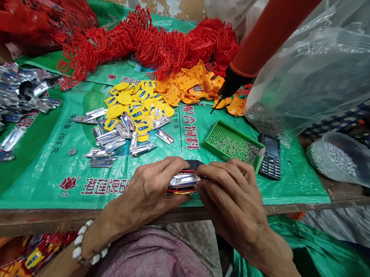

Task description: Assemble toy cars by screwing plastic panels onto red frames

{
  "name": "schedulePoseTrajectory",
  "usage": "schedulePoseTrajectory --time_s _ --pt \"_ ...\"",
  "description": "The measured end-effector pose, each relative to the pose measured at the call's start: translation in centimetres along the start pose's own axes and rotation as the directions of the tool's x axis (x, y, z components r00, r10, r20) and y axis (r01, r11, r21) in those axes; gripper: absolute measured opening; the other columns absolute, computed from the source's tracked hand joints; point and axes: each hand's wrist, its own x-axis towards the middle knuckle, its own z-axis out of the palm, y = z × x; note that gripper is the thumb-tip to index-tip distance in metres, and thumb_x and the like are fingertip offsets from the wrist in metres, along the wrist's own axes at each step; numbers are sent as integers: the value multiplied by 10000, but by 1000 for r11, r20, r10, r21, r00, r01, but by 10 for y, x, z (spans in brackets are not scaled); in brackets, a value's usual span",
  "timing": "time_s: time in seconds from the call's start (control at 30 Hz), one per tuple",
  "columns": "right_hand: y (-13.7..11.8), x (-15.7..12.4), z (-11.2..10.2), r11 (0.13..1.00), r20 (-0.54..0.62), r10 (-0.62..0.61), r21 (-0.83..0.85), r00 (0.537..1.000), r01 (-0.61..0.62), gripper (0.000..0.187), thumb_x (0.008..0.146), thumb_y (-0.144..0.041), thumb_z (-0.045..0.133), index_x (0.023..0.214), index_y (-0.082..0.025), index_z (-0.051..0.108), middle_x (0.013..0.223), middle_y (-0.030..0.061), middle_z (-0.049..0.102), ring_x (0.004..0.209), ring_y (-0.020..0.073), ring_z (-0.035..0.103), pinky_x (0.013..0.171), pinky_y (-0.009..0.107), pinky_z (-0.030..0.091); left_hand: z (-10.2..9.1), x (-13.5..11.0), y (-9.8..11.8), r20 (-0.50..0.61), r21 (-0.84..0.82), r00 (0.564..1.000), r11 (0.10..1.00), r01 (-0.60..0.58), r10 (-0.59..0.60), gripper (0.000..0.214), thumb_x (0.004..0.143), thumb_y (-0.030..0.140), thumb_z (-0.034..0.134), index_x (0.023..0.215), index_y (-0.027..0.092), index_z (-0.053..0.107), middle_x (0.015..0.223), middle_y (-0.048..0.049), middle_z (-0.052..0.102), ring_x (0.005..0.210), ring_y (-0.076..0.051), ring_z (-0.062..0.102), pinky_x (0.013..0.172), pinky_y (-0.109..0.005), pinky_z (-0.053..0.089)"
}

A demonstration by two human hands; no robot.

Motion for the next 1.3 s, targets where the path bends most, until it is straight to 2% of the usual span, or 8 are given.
schedulePoseTrajectory --time_s 0.23,0.37,0.47,0.7,0.8,0.93,1.1,1.3 --pt "-6 7 -5 998 110 11 -56 994 -5 173 935 -21 483 899 -148 596 926 53 680 926 186 604 998 405 338 1 -1 0 -14 19 1000 1000 19 -19 419 870 200 729 1218 172 497 1155 -90 691 1005 -229 708 844 -327 571" --pt "-8 8 -7 996 154 13 -91 988 1 279 960 -55 416 1104 -157 633 988 62 675 918 202 586 1018 428 311 2 -2 0 -34 55 999 998 5 -3 367 922 279 692 1213 168 497 1151 -108 704 1000 -236 720 822 -325 573" --pt "-7 8 -7 993 184 -6 -111 983 27 297 962 -96 453 1193 -157 630 1051 69 682 942 214 584 1016 430 292 4 -3 -1 -37 67 999 998 -12 14 378 923 289 692 1221 164 496 1161 -115 706 1003 -239 724 818 -325 578" --pt "-7 5 0 995 119 26 -97 993 -15 244 942 -109 523 1144 -157 652 1017 51 687 907 213 562 888 419 327 4 -1 0 -41 53 999 999 -4 6 354 909 239 692 1199 143 511 1146 -118 714 987 -239 728 815 -324 587" --pt "-8 7 -1 993 134 52 -116 990 -36 243 923 -101 543 1127 -161 660 1015 57 675 895 222 547 874 426 324 4 -1 1 -37 51 999 999 4 -2 379 884 210 718 1193 132 515 1156 -124 709 988 -246 724 819 -335 583" --pt "-6 12 -4 996 202 26 -85 979 -9 183 897 -87 576 1026 -181 665 965 43 655 853 216 529 874 428 324 5 -4 1 -8 49 1000 998 27 -26 427 872 211 736 1224 163 500 1171 -93 694 1012 -232 714 838 -325 572" --pt "0 13 -3 998 140 65 -28 988 -62 88 929 -170 593 895 -228 649 916 29 639 835 209 523 787 392 334 8 -7 5 -66 76 998 997 26 -21 322 925 234 659 1208 191 510 1143 -77 701 986 -220 723 829 -308 577" --pt "-3 9 -1 996 122 74 -66 990 -66 106 939 -152 569 941 -209 658 906 36 653 816 206 509 766 384 334 8 -4 4 -65 40 998 999 20 -17 316 928 234 660 1204 172 520 1159 -96 699 999 -221 718 834 -306 576"
